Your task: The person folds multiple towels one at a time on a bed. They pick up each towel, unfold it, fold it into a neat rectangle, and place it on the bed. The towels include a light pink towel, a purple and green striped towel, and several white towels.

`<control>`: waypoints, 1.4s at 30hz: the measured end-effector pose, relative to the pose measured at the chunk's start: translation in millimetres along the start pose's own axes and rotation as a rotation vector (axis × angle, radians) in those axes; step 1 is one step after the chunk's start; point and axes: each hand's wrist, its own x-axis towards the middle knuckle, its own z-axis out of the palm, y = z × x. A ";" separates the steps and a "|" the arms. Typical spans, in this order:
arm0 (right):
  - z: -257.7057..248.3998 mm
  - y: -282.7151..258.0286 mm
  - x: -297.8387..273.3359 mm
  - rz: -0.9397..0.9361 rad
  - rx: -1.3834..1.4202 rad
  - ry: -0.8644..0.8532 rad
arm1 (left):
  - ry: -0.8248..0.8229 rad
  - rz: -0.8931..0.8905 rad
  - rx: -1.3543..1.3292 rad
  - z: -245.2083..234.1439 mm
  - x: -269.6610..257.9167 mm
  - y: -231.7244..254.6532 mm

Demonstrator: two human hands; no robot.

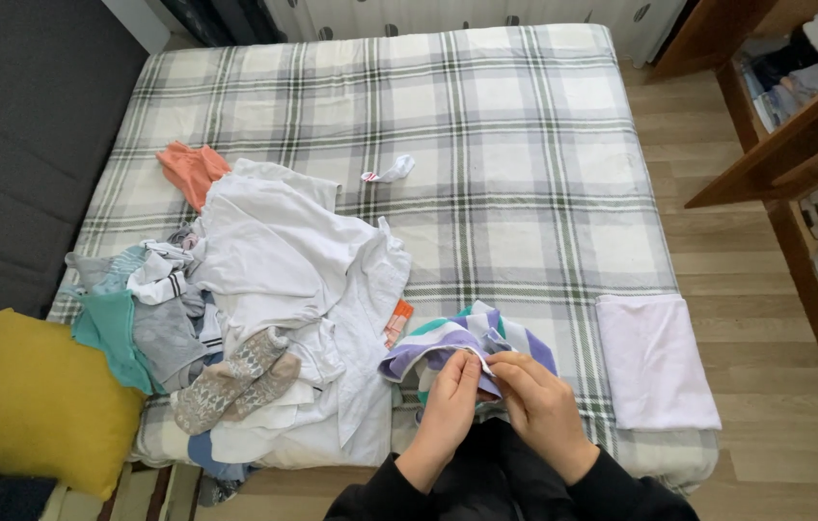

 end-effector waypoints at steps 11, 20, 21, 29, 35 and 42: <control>1.3 5.7 -2.1 0.034 -0.154 -0.128 | 0.066 -0.009 0.134 0.4 2.3 -0.2; -13.9 12.4 6.1 0.204 0.159 -0.066 | 0.119 0.532 0.548 -19.7 24.1 -14.8; -18.0 9.2 9.4 0.168 0.163 -0.056 | 0.139 0.557 0.644 -24.7 32.5 -24.2; -93.0 5.6 40.0 0.094 0.231 0.177 | 0.232 0.377 0.858 -94.9 90.1 -116.5; -153.3 24.3 42.1 0.114 0.079 0.454 | 0.490 0.274 0.819 -162.9 87.2 -137.6; -191.9 60.6 25.0 0.215 -0.068 0.518 | 0.504 0.416 1.428 -232.5 74.0 -124.2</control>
